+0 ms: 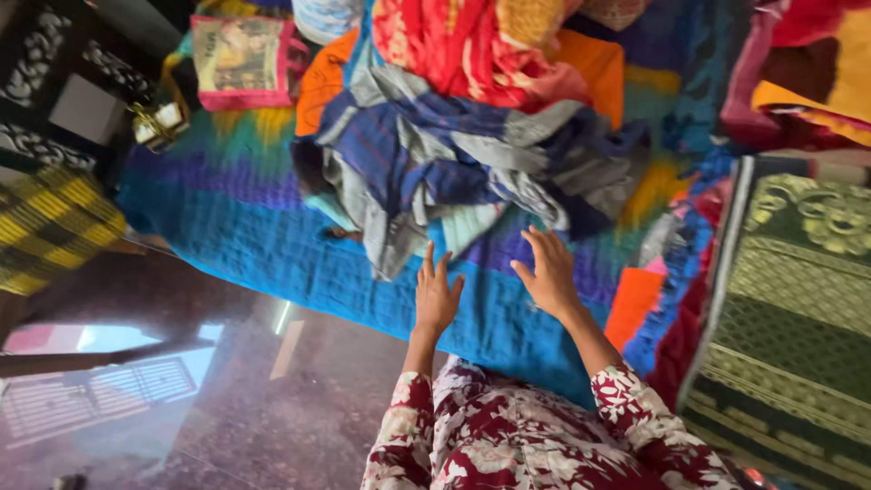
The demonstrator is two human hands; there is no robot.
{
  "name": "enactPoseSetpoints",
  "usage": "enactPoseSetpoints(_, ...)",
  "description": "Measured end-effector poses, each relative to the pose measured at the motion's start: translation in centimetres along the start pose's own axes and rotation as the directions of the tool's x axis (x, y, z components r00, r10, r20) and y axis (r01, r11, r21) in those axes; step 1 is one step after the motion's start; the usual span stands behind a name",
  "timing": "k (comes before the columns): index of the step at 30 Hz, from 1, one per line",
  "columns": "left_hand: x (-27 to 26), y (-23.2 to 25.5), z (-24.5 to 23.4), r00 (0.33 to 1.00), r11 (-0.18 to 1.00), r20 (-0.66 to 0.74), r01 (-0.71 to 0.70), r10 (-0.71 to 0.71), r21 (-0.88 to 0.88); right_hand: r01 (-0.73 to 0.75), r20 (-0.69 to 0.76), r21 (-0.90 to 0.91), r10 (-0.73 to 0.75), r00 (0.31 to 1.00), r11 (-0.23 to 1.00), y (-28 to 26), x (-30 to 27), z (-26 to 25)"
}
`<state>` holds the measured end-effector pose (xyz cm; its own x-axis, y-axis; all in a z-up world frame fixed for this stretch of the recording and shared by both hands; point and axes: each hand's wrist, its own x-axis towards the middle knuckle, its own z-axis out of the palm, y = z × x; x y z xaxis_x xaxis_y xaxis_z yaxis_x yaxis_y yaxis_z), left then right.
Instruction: The person folds a blue and gray patterned cloth on a colorful bedspread, then places it on a stack. The person then picks up a red and yellow patterned cloth and begins to fold it.
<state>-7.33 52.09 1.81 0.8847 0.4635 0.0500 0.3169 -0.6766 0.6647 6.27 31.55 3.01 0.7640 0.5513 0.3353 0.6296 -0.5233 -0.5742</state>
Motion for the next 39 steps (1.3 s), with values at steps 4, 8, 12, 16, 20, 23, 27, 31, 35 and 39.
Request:
enactPoseSetpoints(4,6.6,-3.6,-3.8,0.999,0.999,0.006,-0.037,0.037,-0.007,0.013,-0.021,-0.013,-0.013,1.0,1.0,-2.8,5.4,3.7)
enactPoseSetpoints(8,12.2,-4.6,-4.7,0.997,0.997,0.047,-0.064,0.062,0.04,-0.002,-0.011,-0.039,0.001,1.0,0.999,-4.3,8.8,5.2)
enactPoseSetpoints(12,16.3,-4.6,-5.0,0.99,0.999,0.142,-0.025,0.019,0.045,-0.025,0.031,-0.135,0.029,0.999,0.991,-4.4,13.0,6.5)
enactPoseSetpoints(16,20.0,-5.0,-4.8,0.99,0.997,0.125,-0.069,0.064,0.032,-0.012,0.145,-0.274,0.054,0.988,0.962,-3.0,17.9,9.2)
enactPoseSetpoints(20,22.4,-5.9,-4.1,0.981,0.997,0.182,-0.068,0.06,0.035,0.018,0.232,-0.436,0.093,0.968,0.9,-0.5,22.0,13.2)
enactPoseSetpoints(23,23.8,-6.5,-3.9,0.975,0.997,0.208,-0.082,0.078,0.011,0.038,0.268,-0.551,0.134,0.954,0.833,1.2,23.6,15.4)
enactPoseSetpoints(27,24.4,-6.7,-4.6,0.965,0.993,0.235,-0.111,0.118,-0.042,0.046,0.248,-0.524,0.1,0.964,0.851,1.5,23.5,15.7)
enactPoseSetpoints(31,25.1,-5.6,-5.4,0.964,0.972,0.129,-0.223,0.231,-0.068,-0.015,0.135,-0.288,0.056,0.989,0.958,-0.2,23.0,13.9)
enactPoseSetpoints(35,26.3,-3.5,-5.4,0.892,0.885,-0.034,-0.441,0.451,0.149,0.054,-0.038,-0.083,-0.057,0.998,0.995,-3.0,21.3,10.0)
enactPoseSetpoints(39,26.3,-2.8,-4.8,0.895,0.888,0.155,-0.439,0.419,0.133,0.04,-0.196,0.071,-0.026,0.98,0.997,-5.5,19.4,5.3)
